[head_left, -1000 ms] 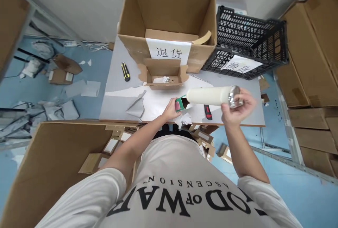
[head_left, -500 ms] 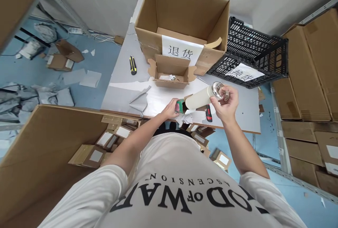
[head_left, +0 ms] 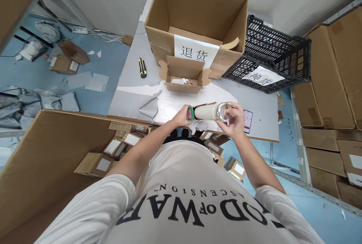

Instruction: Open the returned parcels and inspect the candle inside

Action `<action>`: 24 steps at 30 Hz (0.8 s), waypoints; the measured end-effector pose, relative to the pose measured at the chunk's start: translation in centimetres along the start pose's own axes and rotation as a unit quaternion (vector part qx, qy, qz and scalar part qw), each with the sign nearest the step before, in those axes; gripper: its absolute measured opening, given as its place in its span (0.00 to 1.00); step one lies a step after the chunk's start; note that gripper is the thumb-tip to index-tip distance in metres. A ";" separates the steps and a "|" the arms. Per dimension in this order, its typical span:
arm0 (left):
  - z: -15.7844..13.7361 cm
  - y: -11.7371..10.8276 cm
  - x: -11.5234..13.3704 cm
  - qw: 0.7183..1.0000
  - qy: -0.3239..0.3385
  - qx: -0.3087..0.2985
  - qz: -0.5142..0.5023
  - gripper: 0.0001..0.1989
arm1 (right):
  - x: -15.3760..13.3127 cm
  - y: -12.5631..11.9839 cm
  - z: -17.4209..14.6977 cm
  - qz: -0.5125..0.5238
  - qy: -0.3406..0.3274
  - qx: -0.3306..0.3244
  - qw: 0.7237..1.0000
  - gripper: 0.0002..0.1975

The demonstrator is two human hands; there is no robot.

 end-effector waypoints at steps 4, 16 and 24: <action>0.4 0.3 -0.2 1.000 0.015 0.009 -0.015 0.36 | -0.4 2.5 0.3 -0.013 0.009 -0.092 0.996 0.21; 0.2 0.8 -1.9 0.996 -0.045 0.028 -0.070 0.37 | 0.0 8.4 2.1 -0.240 0.085 -0.329 0.909 0.18; 0.2 0.7 -2.0 0.998 -0.047 0.020 -0.025 0.36 | 0.8 10.4 2.1 -0.193 0.117 -0.401 0.888 0.14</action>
Point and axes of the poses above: each hand's wrist, its own z-axis towards the middle knuckle, its own y-axis out of the palm, x = y × z, the point moved 5 cm from there along z, towards the middle knuckle, and after that the axes turned 2 degrees about -x, right-handed, at the moved point
